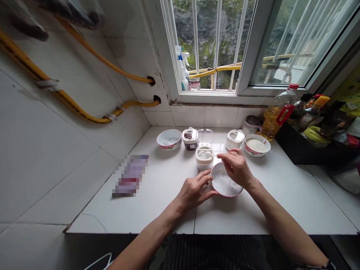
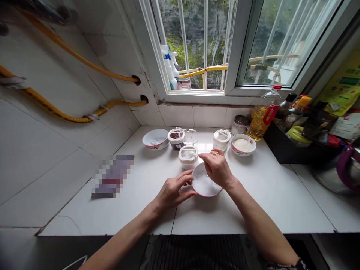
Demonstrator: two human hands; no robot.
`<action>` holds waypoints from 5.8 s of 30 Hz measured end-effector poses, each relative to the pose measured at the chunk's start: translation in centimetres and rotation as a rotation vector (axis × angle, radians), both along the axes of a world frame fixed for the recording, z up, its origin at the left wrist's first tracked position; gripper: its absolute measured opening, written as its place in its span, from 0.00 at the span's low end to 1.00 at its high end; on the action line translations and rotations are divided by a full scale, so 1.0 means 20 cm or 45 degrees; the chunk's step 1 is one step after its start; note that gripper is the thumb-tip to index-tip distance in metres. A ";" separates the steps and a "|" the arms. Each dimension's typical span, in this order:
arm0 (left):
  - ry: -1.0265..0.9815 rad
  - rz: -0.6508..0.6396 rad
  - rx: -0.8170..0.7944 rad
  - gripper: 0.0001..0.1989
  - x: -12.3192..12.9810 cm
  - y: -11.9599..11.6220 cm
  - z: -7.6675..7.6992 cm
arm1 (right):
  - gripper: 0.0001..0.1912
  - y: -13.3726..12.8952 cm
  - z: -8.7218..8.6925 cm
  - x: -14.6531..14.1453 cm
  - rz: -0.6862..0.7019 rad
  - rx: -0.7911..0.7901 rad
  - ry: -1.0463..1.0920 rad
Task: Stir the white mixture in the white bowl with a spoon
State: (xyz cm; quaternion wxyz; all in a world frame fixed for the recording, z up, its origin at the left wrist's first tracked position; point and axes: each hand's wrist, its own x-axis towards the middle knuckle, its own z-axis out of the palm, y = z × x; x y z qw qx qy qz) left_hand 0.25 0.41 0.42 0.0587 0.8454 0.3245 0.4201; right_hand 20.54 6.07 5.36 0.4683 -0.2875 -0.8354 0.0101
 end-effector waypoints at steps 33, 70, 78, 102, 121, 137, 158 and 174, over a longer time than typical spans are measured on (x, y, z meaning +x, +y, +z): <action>-0.005 -0.014 -0.043 0.17 -0.01 0.00 -0.01 | 0.09 0.04 0.05 0.06 -0.152 -1.165 0.326; -0.005 -0.023 -0.038 0.17 -0.01 0.00 -0.01 | 0.06 0.08 0.05 0.08 0.027 -1.488 0.650; 0.002 -0.014 -0.035 0.17 -0.01 0.01 -0.02 | 0.08 0.08 0.04 0.08 0.085 -1.448 0.829; 0.020 0.004 -0.017 0.17 -0.01 0.00 -0.02 | 0.09 -0.02 0.08 0.08 -0.052 -0.539 0.084; 0.045 0.017 -0.034 0.17 -0.02 0.00 -0.02 | 0.08 0.00 0.06 0.06 -0.127 -0.789 0.081; 0.034 0.004 -0.038 0.16 -0.02 0.00 -0.03 | 0.07 0.00 0.05 0.05 0.000 -1.011 0.241; 0.003 -0.010 -0.042 0.17 -0.01 0.00 -0.02 | 0.08 0.02 0.04 0.03 0.038 -0.952 0.740; 0.022 -0.002 -0.020 0.17 -0.01 0.00 -0.01 | 0.05 -0.02 0.08 0.06 -0.042 -0.756 0.455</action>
